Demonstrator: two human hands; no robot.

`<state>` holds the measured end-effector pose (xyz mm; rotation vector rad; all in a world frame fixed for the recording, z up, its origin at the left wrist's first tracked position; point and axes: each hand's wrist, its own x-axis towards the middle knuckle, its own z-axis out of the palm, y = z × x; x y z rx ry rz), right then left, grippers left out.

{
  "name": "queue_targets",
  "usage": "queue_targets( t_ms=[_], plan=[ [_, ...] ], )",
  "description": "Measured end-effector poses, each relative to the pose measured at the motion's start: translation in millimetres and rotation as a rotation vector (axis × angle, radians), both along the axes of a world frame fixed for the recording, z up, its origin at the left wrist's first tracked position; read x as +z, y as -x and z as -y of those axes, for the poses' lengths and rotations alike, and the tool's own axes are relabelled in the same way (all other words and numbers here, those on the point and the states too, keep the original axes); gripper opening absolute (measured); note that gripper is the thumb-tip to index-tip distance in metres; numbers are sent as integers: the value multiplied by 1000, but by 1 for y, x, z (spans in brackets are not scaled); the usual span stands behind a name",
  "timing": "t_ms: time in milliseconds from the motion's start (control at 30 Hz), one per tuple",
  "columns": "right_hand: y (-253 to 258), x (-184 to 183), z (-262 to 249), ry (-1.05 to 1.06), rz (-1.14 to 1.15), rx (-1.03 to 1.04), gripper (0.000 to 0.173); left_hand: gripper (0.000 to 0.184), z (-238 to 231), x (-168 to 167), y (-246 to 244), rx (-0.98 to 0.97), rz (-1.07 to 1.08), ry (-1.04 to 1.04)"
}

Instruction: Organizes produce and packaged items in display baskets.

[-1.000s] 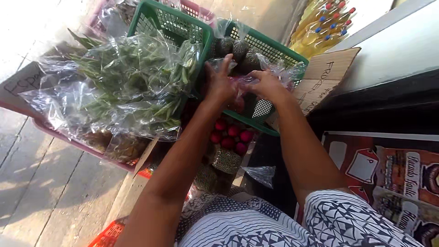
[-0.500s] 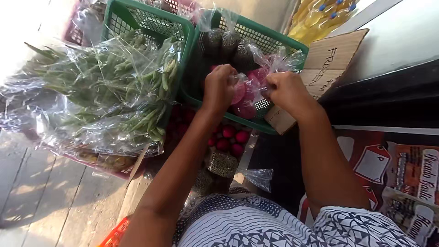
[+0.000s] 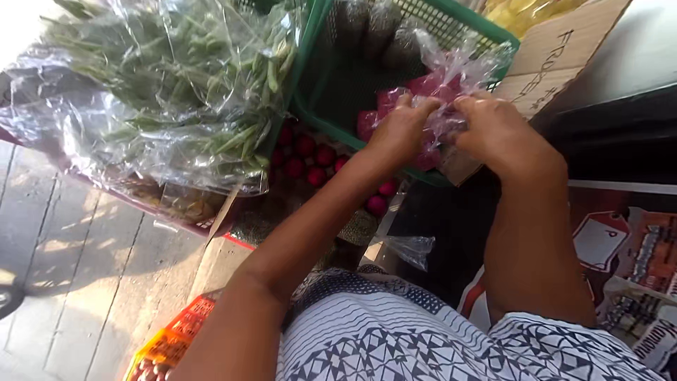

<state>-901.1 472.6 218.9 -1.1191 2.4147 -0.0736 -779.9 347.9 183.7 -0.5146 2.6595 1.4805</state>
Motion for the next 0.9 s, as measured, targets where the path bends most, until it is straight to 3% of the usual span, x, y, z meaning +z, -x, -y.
queue_targets(
  t_ms=[67,133,233,300,367,467,533,600,733,900],
  plan=[
    [-14,21,-3,19,-35,-47,59,73,10,21,-13,-78,-15,7],
    [-36,48,-8,130,-86,-71,56,77,23,52,-39,-77,-115,69],
    [-84,72,-23,334,-44,81,31,50,38,93,-104,-77,-173,230],
    [-118,66,-23,280,144,213,32,25,36,103,-157,-166,-105,261],
    [-155,43,-19,80,288,252,54,21,22,88,-205,-321,44,284],
    [-197,1,-16,-117,313,258,82,65,-10,40,-255,-447,273,308],
    [-206,-19,-17,-77,232,281,81,79,-22,10,-271,-428,251,378],
    [-199,-14,-15,-65,215,313,75,74,-25,-1,-273,-415,195,447],
    [-154,37,1,11,221,339,61,79,-19,8,-260,-475,262,432],
    [-85,91,62,183,23,233,65,63,-19,10,-250,-452,160,489]
  ],
)
